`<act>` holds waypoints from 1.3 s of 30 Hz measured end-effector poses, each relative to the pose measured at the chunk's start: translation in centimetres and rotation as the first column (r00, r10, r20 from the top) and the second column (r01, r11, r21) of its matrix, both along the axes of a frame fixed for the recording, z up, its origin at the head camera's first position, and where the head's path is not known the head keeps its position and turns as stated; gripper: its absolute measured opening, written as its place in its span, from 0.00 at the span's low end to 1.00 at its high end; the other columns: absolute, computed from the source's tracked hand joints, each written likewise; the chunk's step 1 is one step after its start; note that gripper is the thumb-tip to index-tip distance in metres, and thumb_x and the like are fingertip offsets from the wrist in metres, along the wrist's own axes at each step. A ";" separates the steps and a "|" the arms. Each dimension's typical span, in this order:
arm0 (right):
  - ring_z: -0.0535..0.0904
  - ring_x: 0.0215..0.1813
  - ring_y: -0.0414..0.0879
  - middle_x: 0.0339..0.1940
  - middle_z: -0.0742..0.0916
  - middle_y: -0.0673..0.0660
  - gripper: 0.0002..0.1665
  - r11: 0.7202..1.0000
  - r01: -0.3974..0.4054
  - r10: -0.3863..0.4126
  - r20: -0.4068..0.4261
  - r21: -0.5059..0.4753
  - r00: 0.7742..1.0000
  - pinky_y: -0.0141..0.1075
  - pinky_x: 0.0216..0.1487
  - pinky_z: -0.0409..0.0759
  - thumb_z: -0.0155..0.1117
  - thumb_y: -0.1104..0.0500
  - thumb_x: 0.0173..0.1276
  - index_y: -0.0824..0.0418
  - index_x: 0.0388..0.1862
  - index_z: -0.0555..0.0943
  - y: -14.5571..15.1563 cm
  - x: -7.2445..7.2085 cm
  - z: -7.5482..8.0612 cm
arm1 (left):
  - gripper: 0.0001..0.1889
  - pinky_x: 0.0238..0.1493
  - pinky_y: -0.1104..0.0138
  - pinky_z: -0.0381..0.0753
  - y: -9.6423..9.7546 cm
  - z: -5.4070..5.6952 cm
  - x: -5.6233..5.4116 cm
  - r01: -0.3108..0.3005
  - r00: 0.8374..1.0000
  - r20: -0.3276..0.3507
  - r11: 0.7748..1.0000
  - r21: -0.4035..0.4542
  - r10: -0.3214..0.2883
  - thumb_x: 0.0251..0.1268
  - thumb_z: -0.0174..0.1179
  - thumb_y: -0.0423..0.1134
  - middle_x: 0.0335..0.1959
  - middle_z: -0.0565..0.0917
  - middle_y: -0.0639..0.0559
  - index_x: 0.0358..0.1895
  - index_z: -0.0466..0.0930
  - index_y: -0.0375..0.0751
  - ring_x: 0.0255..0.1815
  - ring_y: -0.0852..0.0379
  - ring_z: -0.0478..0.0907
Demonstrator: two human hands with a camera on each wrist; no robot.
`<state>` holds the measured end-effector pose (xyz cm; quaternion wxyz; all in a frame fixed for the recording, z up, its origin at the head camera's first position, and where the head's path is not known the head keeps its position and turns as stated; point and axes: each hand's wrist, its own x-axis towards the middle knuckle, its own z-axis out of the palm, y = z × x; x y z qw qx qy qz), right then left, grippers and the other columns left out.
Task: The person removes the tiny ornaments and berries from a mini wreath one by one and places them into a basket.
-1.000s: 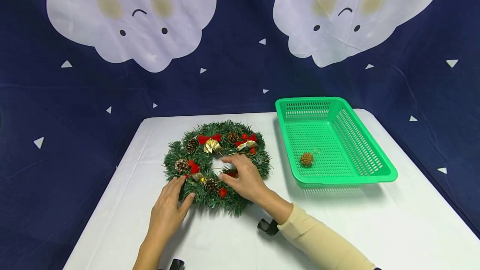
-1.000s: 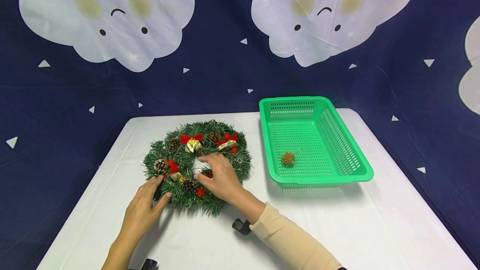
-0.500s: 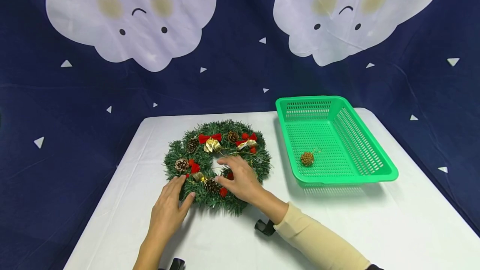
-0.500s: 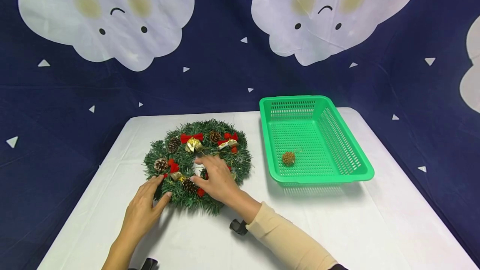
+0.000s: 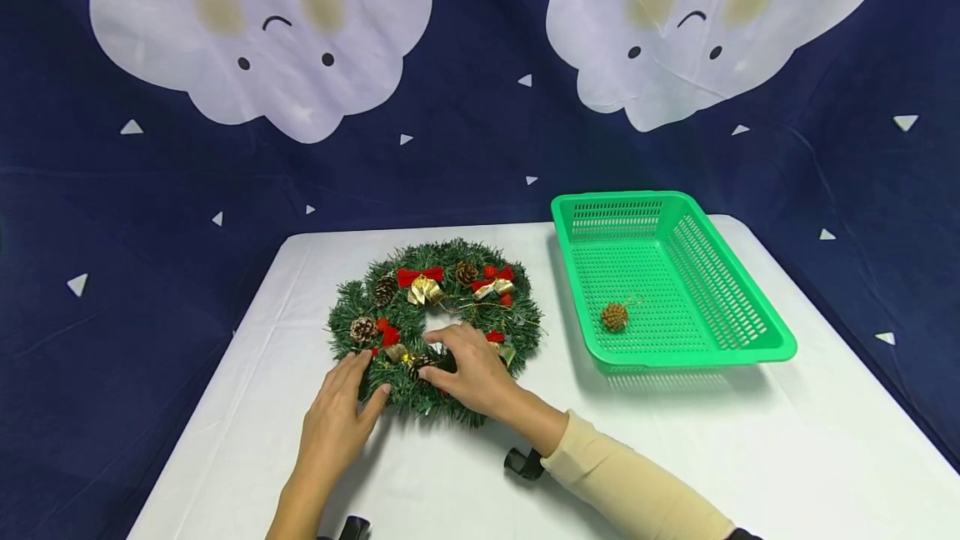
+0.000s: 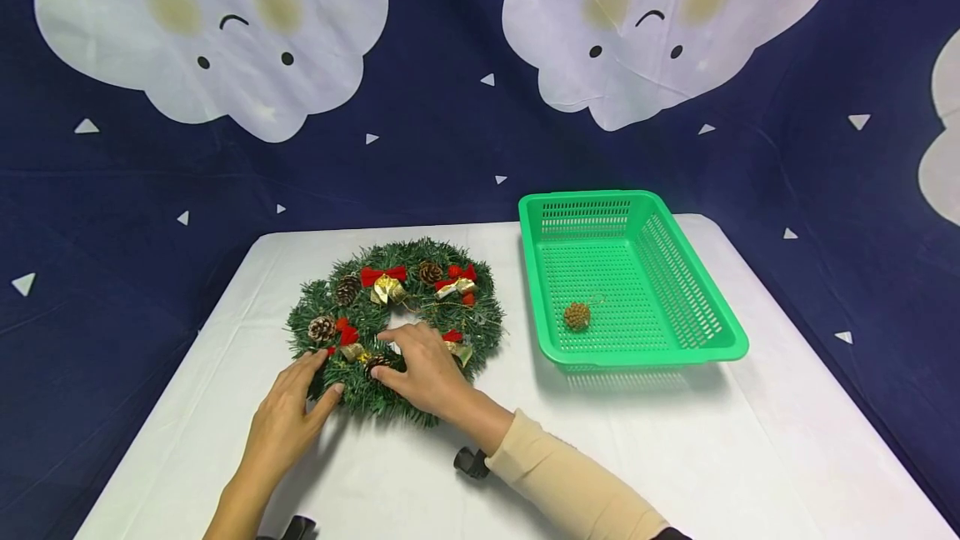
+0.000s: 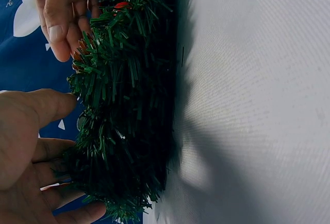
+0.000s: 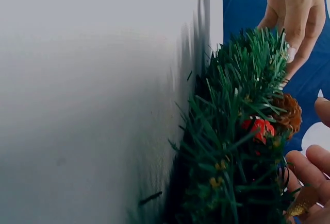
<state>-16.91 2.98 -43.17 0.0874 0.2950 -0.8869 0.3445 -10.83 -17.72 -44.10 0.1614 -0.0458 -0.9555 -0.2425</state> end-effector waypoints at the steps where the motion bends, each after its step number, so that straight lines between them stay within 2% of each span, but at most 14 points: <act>1: 0.75 0.58 0.46 0.54 0.83 0.51 0.27 1.000 -0.005 0.005 -0.008 0.002 1.000 0.45 0.60 0.76 0.67 0.48 0.61 0.55 0.58 0.76 -0.1 0.0 0.0 | 0.32 0.60 0.42 0.71 0.0 0.0 0.0 0.000 1.000 0.000 1.000 -0.001 0.000 0.61 0.61 0.47 0.64 0.72 0.36 0.66 0.67 0.36 0.67 0.40 0.66; 6: 0.75 0.58 0.45 0.54 0.83 0.50 0.28 1.000 -0.013 0.013 -0.001 0.015 1.000 0.44 0.62 0.74 0.67 0.47 0.61 0.55 0.58 0.76 -0.3 0.3 -0.3 | 0.32 0.60 0.42 0.71 0.0 0.0 0.0 0.001 1.000 -0.001 1.000 -0.002 -0.001 0.61 0.61 0.47 0.64 0.72 0.36 0.66 0.67 0.36 0.67 0.39 0.66; 13: 0.74 0.64 0.48 0.56 0.82 0.50 0.28 0.998 -0.002 0.001 0.011 0.058 1.000 0.50 0.72 0.64 0.66 0.46 0.61 0.53 0.59 0.76 -0.4 0.5 -0.4 | 0.32 0.60 0.41 0.71 0.1 0.0 0.0 0.002 1.000 0.002 1.000 -0.005 -0.002 0.62 0.61 0.47 0.64 0.72 0.36 0.66 0.67 0.35 0.67 0.39 0.66; 19: 0.75 0.61 0.46 0.56 0.83 0.49 0.28 0.996 0.002 -0.003 0.003 0.088 1.000 0.48 0.70 0.66 0.66 0.45 0.61 0.52 0.59 0.76 -0.5 0.5 -0.6 | 0.32 0.60 0.42 0.71 0.1 0.1 0.0 0.001 1.000 0.012 1.000 -0.010 -0.001 0.62 0.61 0.47 0.64 0.72 0.36 0.66 0.66 0.36 0.67 0.39 0.66; 31: 0.74 0.62 0.46 0.56 0.83 0.49 0.29 0.992 0.010 -0.011 0.005 0.124 1.000 0.49 0.72 0.63 0.65 0.45 0.61 0.52 0.59 0.75 -0.8 0.6 -0.9 | 0.32 0.60 0.42 0.71 0.0 0.0 0.0 0.003 1.000 0.002 1.000 -0.005 -0.003 0.61 0.61 0.46 0.64 0.73 0.36 0.66 0.67 0.35 0.67 0.39 0.66; 39: 0.75 0.60 0.45 0.54 0.84 0.48 0.28 0.989 0.014 -0.012 -0.014 0.148 1.000 0.49 0.71 0.65 0.66 0.45 0.61 0.52 0.59 0.76 -1.0 0.5 -1.1 | 0.32 0.60 0.43 0.71 0.1 0.0 0.0 0.002 1.000 -0.007 1.000 -0.001 -0.002 0.61 0.62 0.46 0.64 0.73 0.36 0.66 0.67 0.35 0.67 0.40 0.66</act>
